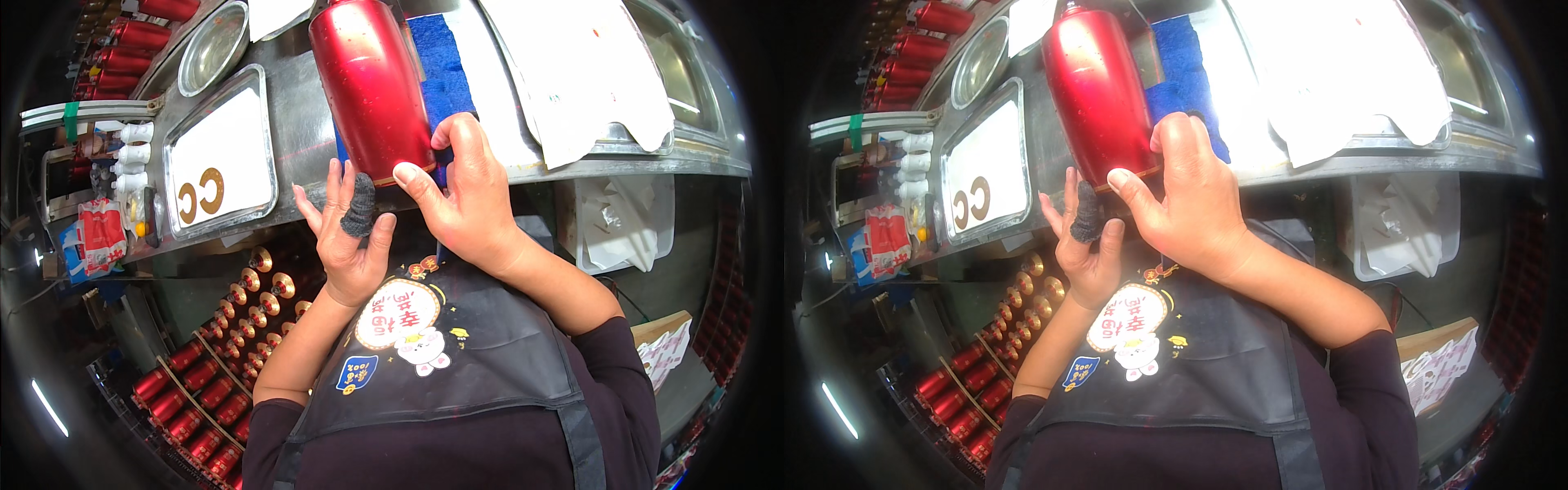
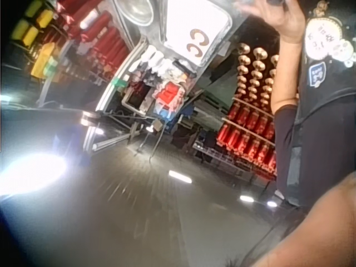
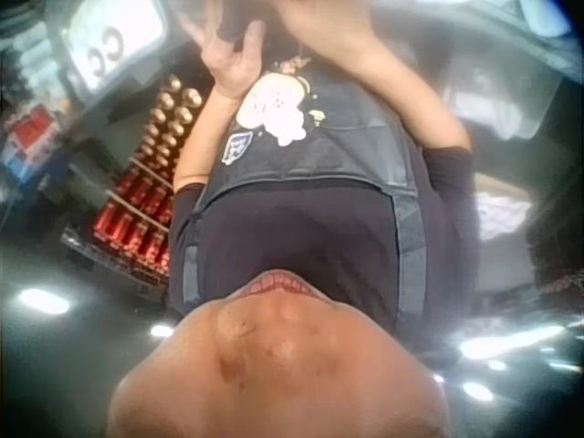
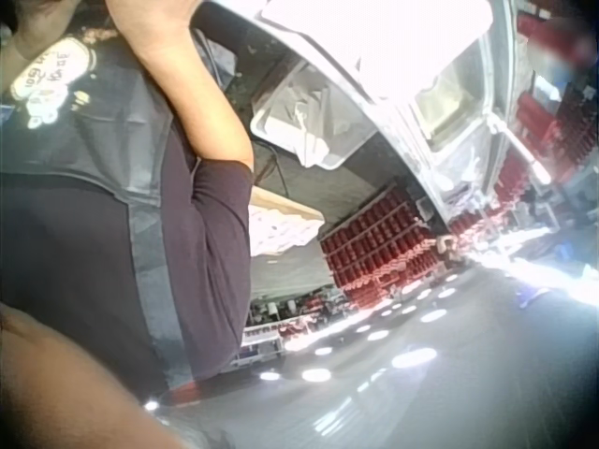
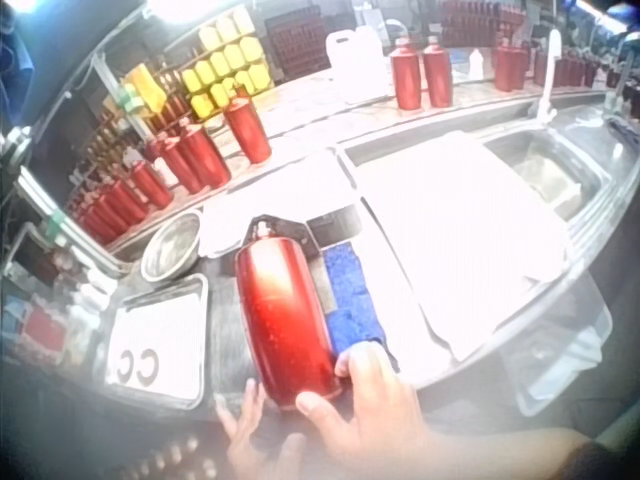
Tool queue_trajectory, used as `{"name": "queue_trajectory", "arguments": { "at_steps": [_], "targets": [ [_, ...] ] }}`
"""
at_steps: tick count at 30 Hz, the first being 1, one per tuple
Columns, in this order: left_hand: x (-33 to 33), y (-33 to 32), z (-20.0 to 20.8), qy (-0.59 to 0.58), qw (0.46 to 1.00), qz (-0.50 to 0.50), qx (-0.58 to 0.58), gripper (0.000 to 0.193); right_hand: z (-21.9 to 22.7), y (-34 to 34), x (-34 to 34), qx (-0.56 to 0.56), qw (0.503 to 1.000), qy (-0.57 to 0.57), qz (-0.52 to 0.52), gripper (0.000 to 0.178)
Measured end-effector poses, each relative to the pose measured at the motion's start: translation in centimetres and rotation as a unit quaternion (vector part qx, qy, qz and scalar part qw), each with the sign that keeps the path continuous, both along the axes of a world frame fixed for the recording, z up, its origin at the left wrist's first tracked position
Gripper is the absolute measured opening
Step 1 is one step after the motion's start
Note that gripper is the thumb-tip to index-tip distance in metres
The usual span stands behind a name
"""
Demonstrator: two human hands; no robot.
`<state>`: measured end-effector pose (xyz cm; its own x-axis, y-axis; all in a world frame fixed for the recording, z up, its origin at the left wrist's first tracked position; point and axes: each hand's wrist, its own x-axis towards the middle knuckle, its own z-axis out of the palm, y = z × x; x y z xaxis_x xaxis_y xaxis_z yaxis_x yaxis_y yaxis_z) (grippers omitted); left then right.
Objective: The person applies gold circular labels to the necks of red bottles, then affixes rectangular paper labels to the bottle bodies. They wipe the bottles with a blue cloth and place the finished bottles on a nearby tray.
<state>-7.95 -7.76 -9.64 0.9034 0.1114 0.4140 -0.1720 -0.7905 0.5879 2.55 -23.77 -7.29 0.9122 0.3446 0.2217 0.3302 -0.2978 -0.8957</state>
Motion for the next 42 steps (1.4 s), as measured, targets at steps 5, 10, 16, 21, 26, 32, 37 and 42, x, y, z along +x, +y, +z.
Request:
{"name": "queue_trajectory", "arguments": {
  "at_steps": [5, 10, 16, 21, 26, 32, 37, 42],
  "targets": [
    [0.3, 0.1, 0.2, -0.008, 1.000, -0.005, 0.009, 0.036, 0.3, 0.1, 0.0, -0.017, 1.000, -0.019, -0.002, 0.050],
    [0.4, 0.1, 0.4, -0.003, 0.999, -0.008, 0.033, 0.036, 0.2, 0.3, 0.0, -0.026, 0.999, -0.019, -0.006, 0.052],
    [0.5, 0.2, 0.8, -0.014, 0.997, -0.022, 0.070, 0.044, -0.1, 0.1, 0.2, 0.010, 1.000, -0.018, 0.006, 0.048],
    [0.6, 0.3, 1.0, -0.010, 0.996, -0.023, 0.083, 0.046, 0.0, -0.1, 0.1, 0.028, 0.999, 0.009, 0.016, 0.041],
    [0.6, 0.3, 0.9, -0.001, 0.998, -0.009, 0.060, 0.037, -0.2, -0.8, 0.4, 0.074, 0.994, 0.065, 0.042, 0.032],
    [0.7, 0.3, 1.0, -0.005, 0.998, -0.009, 0.063, 0.036, -0.2, -0.8, 0.7, 0.130, 0.979, 0.151, 0.030, 0.028],
    [0.7, 0.5, 1.2, -0.004, 0.997, -0.009, 0.079, 0.034, 0.2, -0.4, 0.2, 0.058, 0.995, 0.085, 0.013, 0.035],
    [1.1, 0.9, 1.7, -0.005, 0.991, -0.023, 0.128, 0.033, -0.1, -0.3, 0.2, 0.054, 0.994, 0.089, 0.018, 0.036]
  ]
}}
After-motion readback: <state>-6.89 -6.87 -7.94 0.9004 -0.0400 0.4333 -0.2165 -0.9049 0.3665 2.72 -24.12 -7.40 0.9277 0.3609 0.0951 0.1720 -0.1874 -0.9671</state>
